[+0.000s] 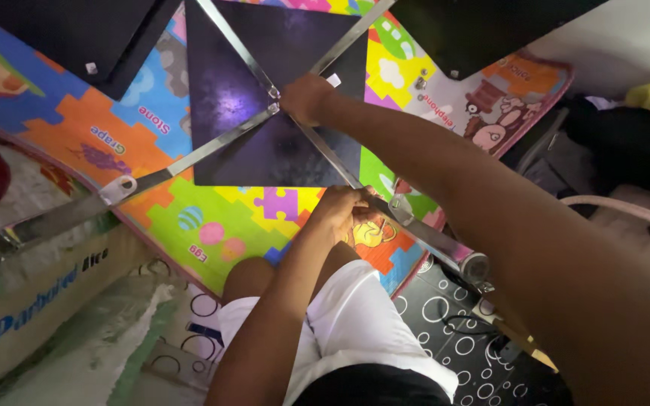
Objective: The person assembles a small table by connecting metal legs to a black tabletop. They align the legs, insert them into the tabletop, and secure them with screws using a screwdriver.
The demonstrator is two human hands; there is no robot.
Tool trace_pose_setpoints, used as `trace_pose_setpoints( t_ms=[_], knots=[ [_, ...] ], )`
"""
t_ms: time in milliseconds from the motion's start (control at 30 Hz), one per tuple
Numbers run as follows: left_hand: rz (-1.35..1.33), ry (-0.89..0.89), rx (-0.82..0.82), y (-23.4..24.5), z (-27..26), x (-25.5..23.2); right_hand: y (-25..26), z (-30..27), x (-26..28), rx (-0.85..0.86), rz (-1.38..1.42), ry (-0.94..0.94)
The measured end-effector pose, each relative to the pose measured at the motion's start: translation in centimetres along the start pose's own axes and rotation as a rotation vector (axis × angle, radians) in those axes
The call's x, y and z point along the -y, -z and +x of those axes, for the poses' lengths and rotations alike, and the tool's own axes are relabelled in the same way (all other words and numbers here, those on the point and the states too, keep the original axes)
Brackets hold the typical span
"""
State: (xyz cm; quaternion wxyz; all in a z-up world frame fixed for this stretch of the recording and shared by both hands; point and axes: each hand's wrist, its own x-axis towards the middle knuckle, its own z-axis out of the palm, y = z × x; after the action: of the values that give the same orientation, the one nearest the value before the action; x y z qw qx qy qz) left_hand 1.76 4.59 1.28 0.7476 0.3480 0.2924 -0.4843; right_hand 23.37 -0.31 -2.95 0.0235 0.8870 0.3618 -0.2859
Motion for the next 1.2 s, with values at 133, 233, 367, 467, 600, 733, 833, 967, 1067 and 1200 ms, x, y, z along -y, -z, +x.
trace_pose_setpoints(
  t_ms=[133, 233, 367, 467, 600, 733, 833, 967, 1067, 1200],
  knots=[
    [0.019, -0.005, 0.005, 0.1, -0.3, -0.4, -1.1, 0.6, 0.1, -0.043, 0.176, -0.102],
    [0.009, -0.015, -0.005, 0.1, -0.2, -0.4, -2.3, 1.0, 0.6, -0.176, 0.351, -0.193],
    [-0.002, -0.007, 0.009, 0.1, -0.2, -0.2, -2.6, 1.3, 1.7, -0.186, 0.735, -0.440],
    [0.060, 0.017, -0.014, 0.1, -0.2, -0.1, -2.1, 1.8, 2.9, -0.060, 1.159, -0.695],
    [0.052, -0.002, -0.020, 0.2, 0.0, 0.0, -2.6, 2.3, 3.7, -0.068, 1.600, -0.816],
    [0.054, 0.000, -0.033, 0.4, 0.1, 0.3, -3.9, 2.5, 3.4, -0.076, 1.596, -0.787],
    [0.033, -0.024, -0.035, 0.6, 0.5, 0.2, -3.8, 2.4, 2.4, -0.101, 1.329, -0.618],
    [0.001, -0.016, -0.046, 0.5, 1.0, 1.5, -2.8, 0.9, 2.6, -0.068, 0.876, -0.528],
    [-0.010, -0.046, -0.019, 1.2, 2.0, 1.5, -0.9, 1.3, 2.3, -0.014, 0.863, -0.600],
    [-0.042, -0.051, -0.022, 1.7, 3.3, 2.6, -0.3, 1.7, 1.2, 0.022, 0.557, -0.343]
  ],
)
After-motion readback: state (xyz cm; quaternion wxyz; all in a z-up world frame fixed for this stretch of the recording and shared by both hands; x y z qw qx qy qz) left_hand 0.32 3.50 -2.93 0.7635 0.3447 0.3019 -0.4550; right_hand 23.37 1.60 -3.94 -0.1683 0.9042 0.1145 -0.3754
